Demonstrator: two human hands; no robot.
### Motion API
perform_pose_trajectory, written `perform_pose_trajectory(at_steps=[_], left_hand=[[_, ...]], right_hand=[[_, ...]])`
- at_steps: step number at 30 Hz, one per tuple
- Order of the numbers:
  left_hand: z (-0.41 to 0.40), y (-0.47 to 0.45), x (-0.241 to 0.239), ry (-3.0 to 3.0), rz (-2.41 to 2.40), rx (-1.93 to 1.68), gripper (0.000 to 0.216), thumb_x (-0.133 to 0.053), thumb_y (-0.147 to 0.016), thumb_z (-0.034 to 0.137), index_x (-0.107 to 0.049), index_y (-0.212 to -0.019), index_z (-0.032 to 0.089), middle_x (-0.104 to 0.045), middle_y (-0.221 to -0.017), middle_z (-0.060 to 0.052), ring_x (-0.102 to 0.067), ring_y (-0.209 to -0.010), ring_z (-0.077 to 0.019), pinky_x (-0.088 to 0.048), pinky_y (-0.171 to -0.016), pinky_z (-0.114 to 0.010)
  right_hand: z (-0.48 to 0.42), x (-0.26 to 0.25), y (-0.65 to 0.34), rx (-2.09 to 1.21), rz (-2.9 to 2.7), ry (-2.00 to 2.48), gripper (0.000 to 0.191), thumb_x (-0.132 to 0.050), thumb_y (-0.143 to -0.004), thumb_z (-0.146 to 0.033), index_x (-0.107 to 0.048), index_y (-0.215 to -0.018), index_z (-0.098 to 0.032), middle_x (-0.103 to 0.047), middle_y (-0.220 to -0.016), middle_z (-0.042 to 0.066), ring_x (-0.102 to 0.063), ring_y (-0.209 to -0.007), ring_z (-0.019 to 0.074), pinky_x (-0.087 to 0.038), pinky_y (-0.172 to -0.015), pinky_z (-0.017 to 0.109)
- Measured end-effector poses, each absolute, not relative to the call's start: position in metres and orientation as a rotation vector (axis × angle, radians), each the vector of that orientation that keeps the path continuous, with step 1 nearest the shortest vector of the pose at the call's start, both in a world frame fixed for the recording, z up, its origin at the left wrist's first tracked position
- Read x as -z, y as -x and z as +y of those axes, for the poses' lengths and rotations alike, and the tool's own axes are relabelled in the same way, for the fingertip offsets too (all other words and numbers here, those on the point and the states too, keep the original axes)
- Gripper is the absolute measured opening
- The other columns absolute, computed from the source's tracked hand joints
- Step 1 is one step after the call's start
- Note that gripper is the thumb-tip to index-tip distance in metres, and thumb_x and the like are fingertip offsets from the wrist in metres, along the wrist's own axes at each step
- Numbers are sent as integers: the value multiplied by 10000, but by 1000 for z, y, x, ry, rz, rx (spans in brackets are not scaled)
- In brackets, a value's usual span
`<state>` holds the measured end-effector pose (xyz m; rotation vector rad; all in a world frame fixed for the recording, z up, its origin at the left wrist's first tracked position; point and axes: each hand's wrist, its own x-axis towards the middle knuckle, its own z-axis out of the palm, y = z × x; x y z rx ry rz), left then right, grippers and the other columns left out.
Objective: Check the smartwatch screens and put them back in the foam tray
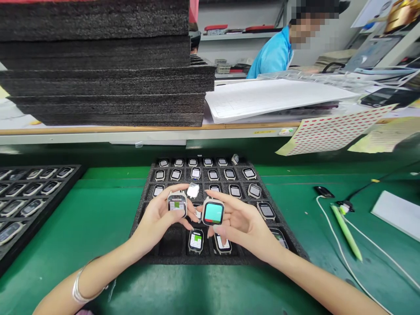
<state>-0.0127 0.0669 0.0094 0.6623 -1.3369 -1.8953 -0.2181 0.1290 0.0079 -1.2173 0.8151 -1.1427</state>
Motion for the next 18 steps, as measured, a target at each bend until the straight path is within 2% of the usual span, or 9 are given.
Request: perform_pose_trajectory(at_steps=[5,10,13,16,18], left_hand=[[68,12,-12,-618,-1321,1930,622,-644,-761,75,-385,-1318,176,-631,-950,-88,-620,-881,-210,-542,-748,-312],[69,8,-10,-626,-1346,1932,592,-628,-816,95,-354,-1334,182,-625,-935,-80,-627,-879,-201,-547,-745,-304],[71,-1,-5,-647,-1359,1940,551,-604,-844,115,-358,-1331,191,-610,-961,-82,-638,-858,-199,-554,-714,-301],[75,-16,-1,-675,-1357,1948,639,-651,-803,96,-342,-1344,240,-554,-1075,-77,-635,-903,-206,-547,-769,-324],[77,-27,0,-707,-1349,1950,742,-673,-777,76,-282,-1373,281,-528,-1097,-61,-621,-964,-212,-527,-815,-322]], right_hand=[[127,-4,218,1142,856,1250,542,-629,-857,-96,-456,-1339,-273,-627,-981,46,-657,-727,144,-528,-523,172],[128,-5,217,1087,887,1325,644,-673,-810,-78,-411,-1366,-270,-615,-1060,54,-637,-735,134,-545,-577,198],[127,1,211,986,938,1383,640,-626,-839,-101,-354,-1394,-268,-625,-989,39,-622,-698,143,-551,-559,231],[120,12,199,799,1037,1605,605,-593,-858,-112,-350,-1386,-280,-626,-990,27,-600,-657,147,-549,-605,293],[114,20,186,679,1089,1860,554,-613,-842,-113,-411,-1338,-257,-610,-1040,40,-597,-746,184,-533,-694,349]])
